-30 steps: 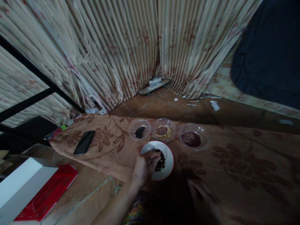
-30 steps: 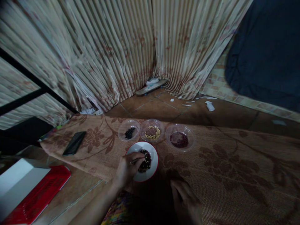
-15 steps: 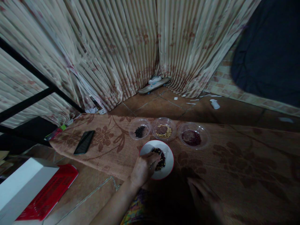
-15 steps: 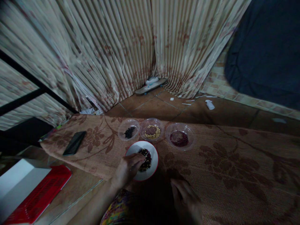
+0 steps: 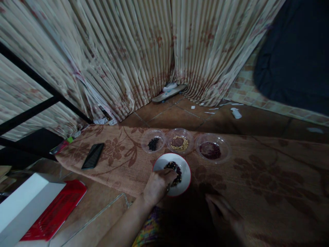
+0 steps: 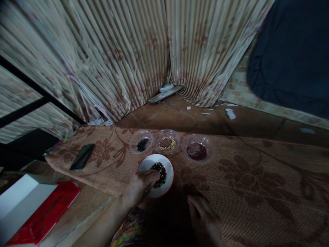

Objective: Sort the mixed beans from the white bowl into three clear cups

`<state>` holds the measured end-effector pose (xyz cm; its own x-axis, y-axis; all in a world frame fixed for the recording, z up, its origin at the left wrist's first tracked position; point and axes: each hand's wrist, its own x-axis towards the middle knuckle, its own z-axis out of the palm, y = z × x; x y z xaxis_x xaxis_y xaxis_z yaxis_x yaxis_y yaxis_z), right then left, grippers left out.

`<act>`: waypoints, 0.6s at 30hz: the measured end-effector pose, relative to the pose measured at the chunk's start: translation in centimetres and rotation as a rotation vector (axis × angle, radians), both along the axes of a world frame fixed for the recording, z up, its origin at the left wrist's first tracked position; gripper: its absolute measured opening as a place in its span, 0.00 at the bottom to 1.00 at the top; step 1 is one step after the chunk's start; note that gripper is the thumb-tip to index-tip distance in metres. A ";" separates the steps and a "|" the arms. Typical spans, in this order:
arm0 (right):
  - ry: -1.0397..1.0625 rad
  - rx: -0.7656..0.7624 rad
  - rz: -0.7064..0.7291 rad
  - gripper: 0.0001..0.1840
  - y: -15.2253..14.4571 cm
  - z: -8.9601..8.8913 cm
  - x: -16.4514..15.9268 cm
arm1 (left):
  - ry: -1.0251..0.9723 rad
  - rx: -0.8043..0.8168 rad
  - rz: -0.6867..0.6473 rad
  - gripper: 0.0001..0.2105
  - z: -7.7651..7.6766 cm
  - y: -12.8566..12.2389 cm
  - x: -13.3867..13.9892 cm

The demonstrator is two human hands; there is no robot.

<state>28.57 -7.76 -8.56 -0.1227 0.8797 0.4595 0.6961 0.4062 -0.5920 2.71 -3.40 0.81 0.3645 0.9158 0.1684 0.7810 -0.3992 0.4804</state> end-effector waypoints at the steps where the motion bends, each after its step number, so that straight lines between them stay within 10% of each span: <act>1: 0.002 0.010 0.005 0.13 0.0 0.0 0.0 | 0.033 0.002 -0.015 0.10 0.0 0.0 0.0; 9: 0.001 0.077 -0.002 0.14 0.4 0.8 -0.1 | 0.093 -0.003 -0.001 0.09 -0.2 0.2 -0.1; 18: 0.011 0.049 -0.013 0.14 0.2 0.5 -0.2 | -0.269 -0.085 0.240 0.06 -0.3 1.2 -0.7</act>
<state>28.41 -7.55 -8.03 -0.1057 0.8574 0.5036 0.6953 0.4258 -0.5790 2.00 -2.20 0.54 0.0905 0.9847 0.1490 0.6887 -0.1699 0.7049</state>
